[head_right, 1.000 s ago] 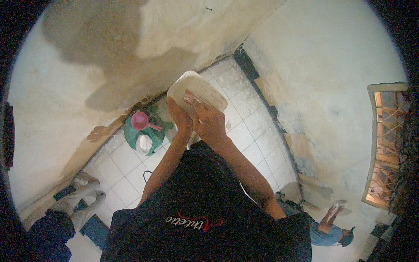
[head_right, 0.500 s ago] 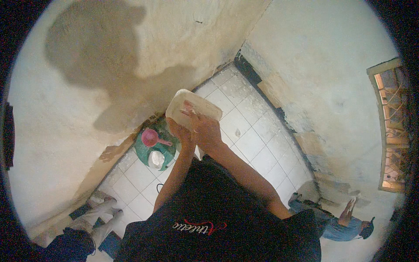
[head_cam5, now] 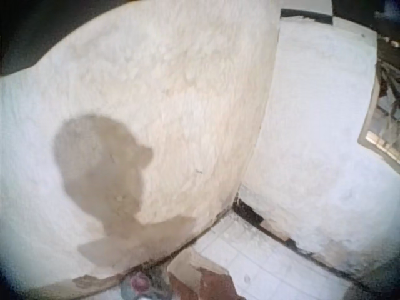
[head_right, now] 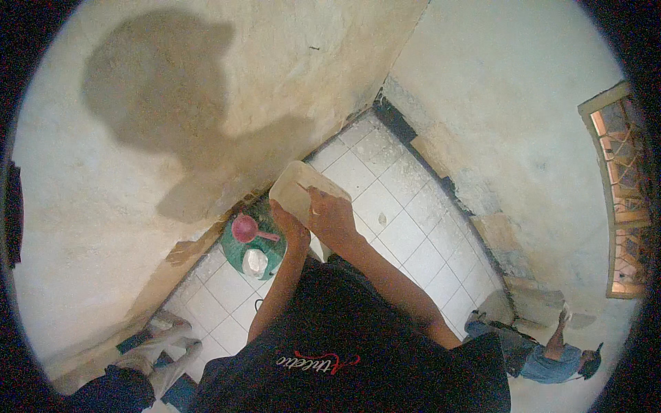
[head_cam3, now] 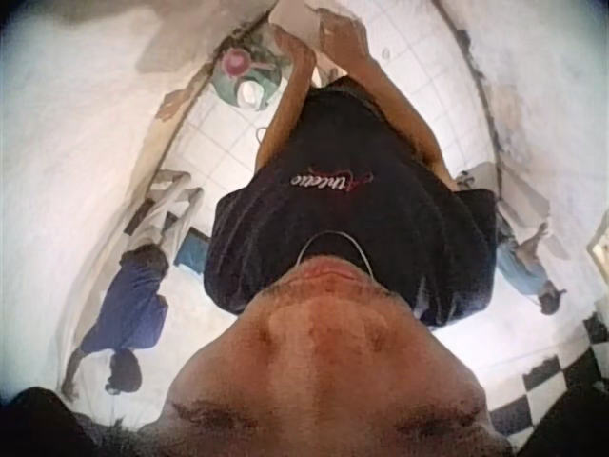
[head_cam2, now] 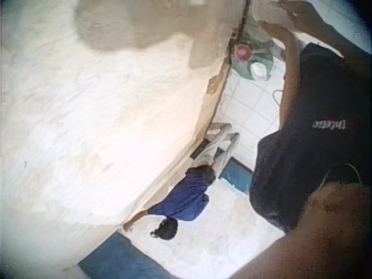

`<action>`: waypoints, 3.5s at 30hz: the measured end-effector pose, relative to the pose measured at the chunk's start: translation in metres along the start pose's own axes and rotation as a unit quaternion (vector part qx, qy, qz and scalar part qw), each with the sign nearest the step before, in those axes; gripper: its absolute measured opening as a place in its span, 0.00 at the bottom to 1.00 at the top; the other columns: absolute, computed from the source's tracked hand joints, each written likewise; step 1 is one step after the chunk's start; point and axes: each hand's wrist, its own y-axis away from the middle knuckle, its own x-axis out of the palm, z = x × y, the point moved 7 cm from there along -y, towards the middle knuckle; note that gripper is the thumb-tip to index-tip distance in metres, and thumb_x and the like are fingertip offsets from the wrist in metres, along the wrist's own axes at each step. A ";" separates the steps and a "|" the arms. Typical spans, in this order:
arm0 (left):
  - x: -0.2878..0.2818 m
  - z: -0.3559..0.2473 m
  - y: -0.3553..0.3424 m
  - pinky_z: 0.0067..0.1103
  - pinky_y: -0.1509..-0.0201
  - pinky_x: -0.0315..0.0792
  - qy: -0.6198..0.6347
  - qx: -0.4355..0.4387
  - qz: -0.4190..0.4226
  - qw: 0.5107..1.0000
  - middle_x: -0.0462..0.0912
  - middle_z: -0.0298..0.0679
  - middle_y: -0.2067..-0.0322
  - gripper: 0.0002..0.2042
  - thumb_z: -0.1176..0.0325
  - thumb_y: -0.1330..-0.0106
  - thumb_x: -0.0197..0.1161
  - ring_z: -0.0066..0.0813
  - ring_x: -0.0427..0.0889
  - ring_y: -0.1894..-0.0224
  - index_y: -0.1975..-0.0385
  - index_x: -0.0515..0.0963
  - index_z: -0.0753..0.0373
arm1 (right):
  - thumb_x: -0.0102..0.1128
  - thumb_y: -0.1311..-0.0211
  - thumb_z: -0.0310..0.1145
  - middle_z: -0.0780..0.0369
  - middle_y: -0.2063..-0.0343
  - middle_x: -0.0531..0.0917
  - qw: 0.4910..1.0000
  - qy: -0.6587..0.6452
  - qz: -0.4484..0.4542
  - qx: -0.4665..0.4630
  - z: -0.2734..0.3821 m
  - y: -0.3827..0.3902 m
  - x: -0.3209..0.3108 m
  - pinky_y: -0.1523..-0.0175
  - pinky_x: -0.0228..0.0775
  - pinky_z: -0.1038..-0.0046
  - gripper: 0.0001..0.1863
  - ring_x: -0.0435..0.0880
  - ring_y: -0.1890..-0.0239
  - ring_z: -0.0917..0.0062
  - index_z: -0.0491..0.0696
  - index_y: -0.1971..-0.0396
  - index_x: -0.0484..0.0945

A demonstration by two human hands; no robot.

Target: The person applies patching compound to a wall using a putty knife and then gathers more compound from a container.

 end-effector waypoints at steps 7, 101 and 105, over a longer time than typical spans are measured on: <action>0.011 -0.006 0.012 0.28 0.50 0.74 0.038 -0.051 0.051 0.997 0.77 0.45 0.55 0.24 0.51 0.25 0.39 0.35 0.78 0.55 0.50 0.70 0.68 | 0.54 0.44 0.31 0.48 0.77 0.81 0.987 0.039 0.129 0.088 -0.026 -0.009 0.004 0.66 0.73 0.55 0.10 0.81 0.72 0.52 0.46 0.62 0.77; 0.239 0.127 -0.003 0.30 0.43 0.71 0.090 -0.165 0.119 0.975 0.76 0.45 0.49 0.35 0.39 0.29 0.34 0.36 0.77 0.48 0.42 0.67 0.66 | 0.56 0.42 0.33 0.45 0.67 0.80 0.976 -0.041 0.209 0.036 -0.236 -0.144 -0.107 0.55 0.68 0.54 0.10 0.75 0.63 0.46 0.42 0.65 0.77; 0.239 0.131 0.001 0.30 0.42 0.71 0.092 -0.161 0.103 0.977 0.76 0.45 0.49 0.34 0.39 0.28 0.33 0.36 0.77 0.48 0.42 0.67 0.66 | 0.56 0.43 0.31 0.44 0.72 0.80 0.975 -0.010 0.219 -0.033 -0.242 -0.130 -0.089 0.58 0.69 0.54 0.09 0.76 0.65 0.44 0.41 0.67 0.76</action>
